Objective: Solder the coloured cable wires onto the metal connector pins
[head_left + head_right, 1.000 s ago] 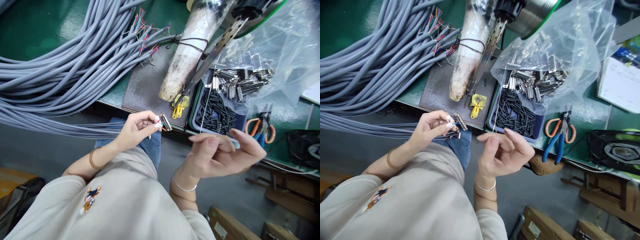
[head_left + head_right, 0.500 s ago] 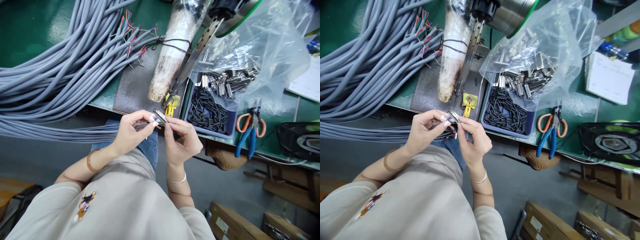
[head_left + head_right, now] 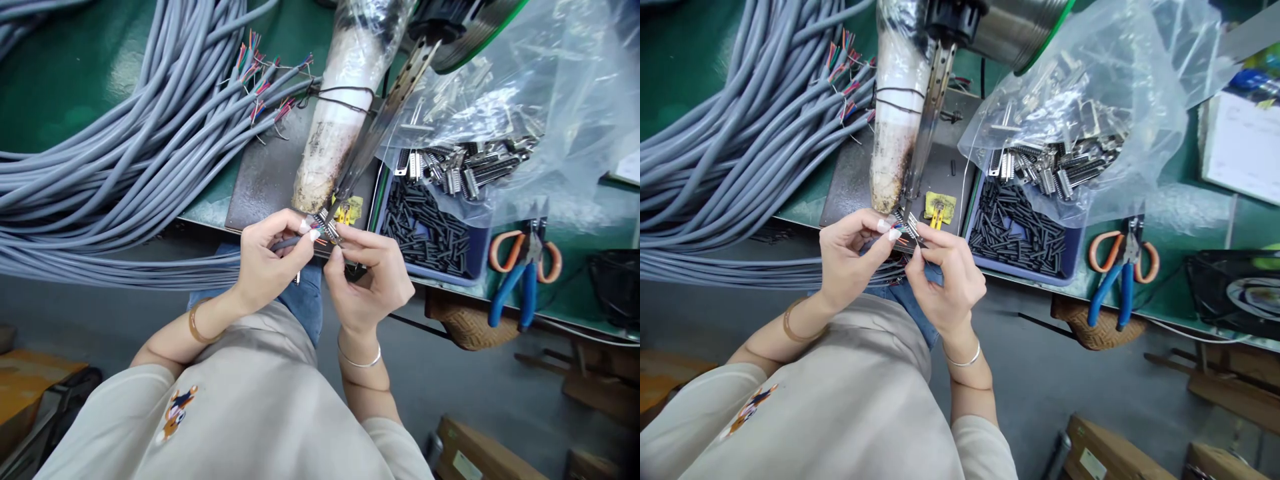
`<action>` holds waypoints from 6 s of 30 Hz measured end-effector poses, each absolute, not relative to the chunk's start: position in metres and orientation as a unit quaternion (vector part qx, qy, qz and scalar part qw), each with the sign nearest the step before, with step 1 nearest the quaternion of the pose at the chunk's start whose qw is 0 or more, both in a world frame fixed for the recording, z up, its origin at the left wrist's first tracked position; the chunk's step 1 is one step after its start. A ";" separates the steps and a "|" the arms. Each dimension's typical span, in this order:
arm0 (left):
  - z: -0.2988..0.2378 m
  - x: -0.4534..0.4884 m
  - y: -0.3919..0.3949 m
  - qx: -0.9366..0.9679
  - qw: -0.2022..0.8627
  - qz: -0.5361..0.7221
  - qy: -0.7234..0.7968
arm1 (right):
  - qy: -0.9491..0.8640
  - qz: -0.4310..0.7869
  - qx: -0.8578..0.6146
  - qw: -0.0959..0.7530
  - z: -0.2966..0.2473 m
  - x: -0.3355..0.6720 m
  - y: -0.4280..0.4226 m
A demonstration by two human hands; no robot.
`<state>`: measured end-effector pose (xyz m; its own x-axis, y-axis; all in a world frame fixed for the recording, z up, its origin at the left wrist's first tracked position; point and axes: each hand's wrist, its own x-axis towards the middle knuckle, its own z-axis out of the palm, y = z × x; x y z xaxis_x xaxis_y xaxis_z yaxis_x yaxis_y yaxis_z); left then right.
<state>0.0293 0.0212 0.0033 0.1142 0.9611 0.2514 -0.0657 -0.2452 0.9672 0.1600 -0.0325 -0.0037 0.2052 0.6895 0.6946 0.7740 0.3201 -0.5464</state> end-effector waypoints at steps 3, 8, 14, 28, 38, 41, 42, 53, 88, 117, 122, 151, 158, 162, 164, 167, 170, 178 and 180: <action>0.003 0.029 0.022 0.581 0.470 0.538 0.388 | -0.630 -0.039 -0.580 0.515 -0.004 0.161 -0.031; 0.005 0.028 0.024 0.596 0.455 0.541 0.380 | -0.632 -0.042 -0.579 0.514 0.001 0.159 -0.028; 0.007 0.026 0.025 0.592 0.466 0.537 0.379 | -0.632 -0.045 -0.581 0.510 0.007 0.158 -0.028; 0.008 0.025 0.023 0.572 0.496 0.515 0.401 | -0.640 -0.023 -0.586 0.496 0.004 0.164 -0.032; 0.005 0.026 0.024 0.585 0.473 0.517 0.409 | -0.647 -0.024 -0.581 0.493 0.004 0.163 -0.029; 0.004 0.026 0.024 0.597 0.452 0.524 0.405 | -0.649 -0.028 -0.580 0.491 0.006 0.162 -0.027; 0.004 0.027 0.024 0.602 0.445 0.527 0.404 | -0.648 -0.031 -0.581 0.491 0.007 0.162 -0.026; 0.004 0.024 0.023 0.616 0.445 0.520 0.390 | -0.648 -0.026 -0.587 0.484 0.006 0.161 -0.028; 0.010 0.011 0.023 0.467 0.662 0.438 0.391 | -0.598 0.093 -0.586 0.539 -0.002 0.158 -0.035; 0.010 0.030 0.024 0.575 0.472 0.540 0.393 | -0.655 -0.005 -0.565 0.501 0.002 0.165 -0.025; 0.008 0.032 0.024 0.581 0.454 0.544 0.401 | -0.659 -0.014 -0.561 0.500 0.003 0.166 -0.021; 0.010 0.019 0.020 0.520 0.560 0.483 0.428 | -0.651 -0.018 -0.571 0.500 -0.001 0.161 -0.032; 0.011 0.019 0.024 0.503 0.572 0.486 0.428 | -0.518 -0.084 -0.489 0.696 0.002 0.170 -0.029; 0.012 0.018 0.028 0.478 0.599 0.483 0.424 | -0.553 -0.049 -0.564 0.612 0.001 0.169 -0.035; 0.013 0.019 0.029 0.472 0.606 0.481 0.422 | -0.601 -0.053 -0.573 0.554 -0.001 0.167 -0.038; 0.012 0.020 0.029 0.474 0.607 0.481 0.418 | -0.665 -0.073 -0.557 0.493 -0.001 0.164 -0.038; 0.012 0.021 0.029 0.486 0.593 0.485 0.421 | -0.667 -0.062 -0.562 0.485 -0.001 0.162 -0.033; 0.012 0.025 0.028 0.511 0.544 0.504 0.434 | -0.650 -0.024 -0.555 0.518 -0.005 0.164 -0.026; 0.012 0.026 0.028 0.505 0.546 0.509 0.433 | -0.649 -0.020 -0.554 0.521 -0.005 0.164 -0.025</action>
<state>0.0263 0.0283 0.0120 0.1077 0.9933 0.0413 -0.1187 -0.0284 0.9925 0.1642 -0.0247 -0.0048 0.1564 0.6988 0.6980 0.7404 0.3847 -0.5511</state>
